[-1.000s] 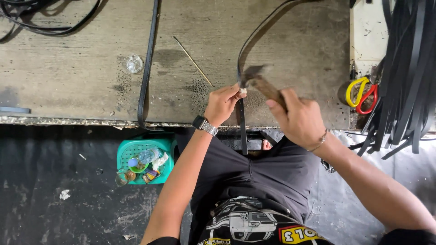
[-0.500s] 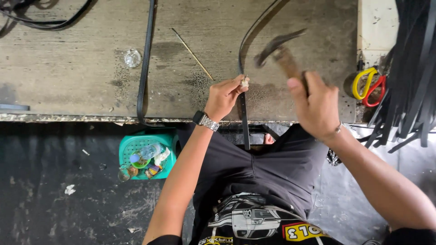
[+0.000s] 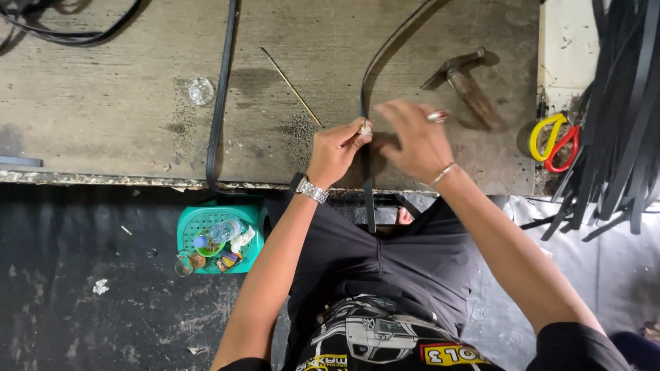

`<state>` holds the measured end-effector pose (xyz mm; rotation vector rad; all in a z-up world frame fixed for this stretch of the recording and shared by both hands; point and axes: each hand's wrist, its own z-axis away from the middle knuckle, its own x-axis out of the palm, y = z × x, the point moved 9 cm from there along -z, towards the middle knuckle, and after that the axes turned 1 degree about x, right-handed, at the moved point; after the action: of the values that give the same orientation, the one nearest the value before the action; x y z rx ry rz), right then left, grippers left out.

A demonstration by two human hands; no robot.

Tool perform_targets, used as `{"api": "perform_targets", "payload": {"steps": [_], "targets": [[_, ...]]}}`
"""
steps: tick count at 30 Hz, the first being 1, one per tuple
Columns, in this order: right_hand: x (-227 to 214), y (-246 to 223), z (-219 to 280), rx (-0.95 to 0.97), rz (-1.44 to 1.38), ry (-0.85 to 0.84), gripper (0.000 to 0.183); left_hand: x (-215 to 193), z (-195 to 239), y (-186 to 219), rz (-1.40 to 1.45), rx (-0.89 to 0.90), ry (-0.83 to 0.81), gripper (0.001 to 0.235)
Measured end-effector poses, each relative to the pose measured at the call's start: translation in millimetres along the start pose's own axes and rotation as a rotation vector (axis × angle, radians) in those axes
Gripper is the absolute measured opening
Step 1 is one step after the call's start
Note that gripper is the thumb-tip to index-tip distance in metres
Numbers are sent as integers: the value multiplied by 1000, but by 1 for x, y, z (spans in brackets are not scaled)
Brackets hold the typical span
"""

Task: The person is hammering metal rivets into a long leather strap on a workbench to secure them.

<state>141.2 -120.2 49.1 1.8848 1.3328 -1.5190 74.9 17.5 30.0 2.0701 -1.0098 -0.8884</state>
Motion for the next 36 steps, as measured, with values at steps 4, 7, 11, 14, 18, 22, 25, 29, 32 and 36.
{"api": "perform_targets", "payload": {"steps": [4,7,11,14,18,22,25,29,32,36], "targets": [[25,-10,-7,-14,-13,-146,66,-13,-6,5,-9,-71,12,25],[23,-15,0,-35,-73,-135,64,-29,-2,-11,392,-368,173,19],[12,-20,5,-47,-62,-102,67,-24,-4,-13,419,-336,167,21],[18,-19,3,-10,-47,-203,69,-23,-9,0,188,-229,96,22],[23,-17,2,40,-45,-324,68,-21,-10,2,155,-170,93,20],[23,-17,0,62,-85,-346,71,-20,-10,2,166,-165,93,20],[26,-13,0,78,-93,-344,75,-20,-10,4,115,-122,92,21],[30,-9,1,102,-130,-319,79,-17,-6,0,73,-106,89,21],[30,-8,1,112,-136,-317,79,-16,-5,-1,67,-102,91,22],[32,-6,3,116,-138,-311,80,-14,-5,-3,71,-92,77,21]]}}
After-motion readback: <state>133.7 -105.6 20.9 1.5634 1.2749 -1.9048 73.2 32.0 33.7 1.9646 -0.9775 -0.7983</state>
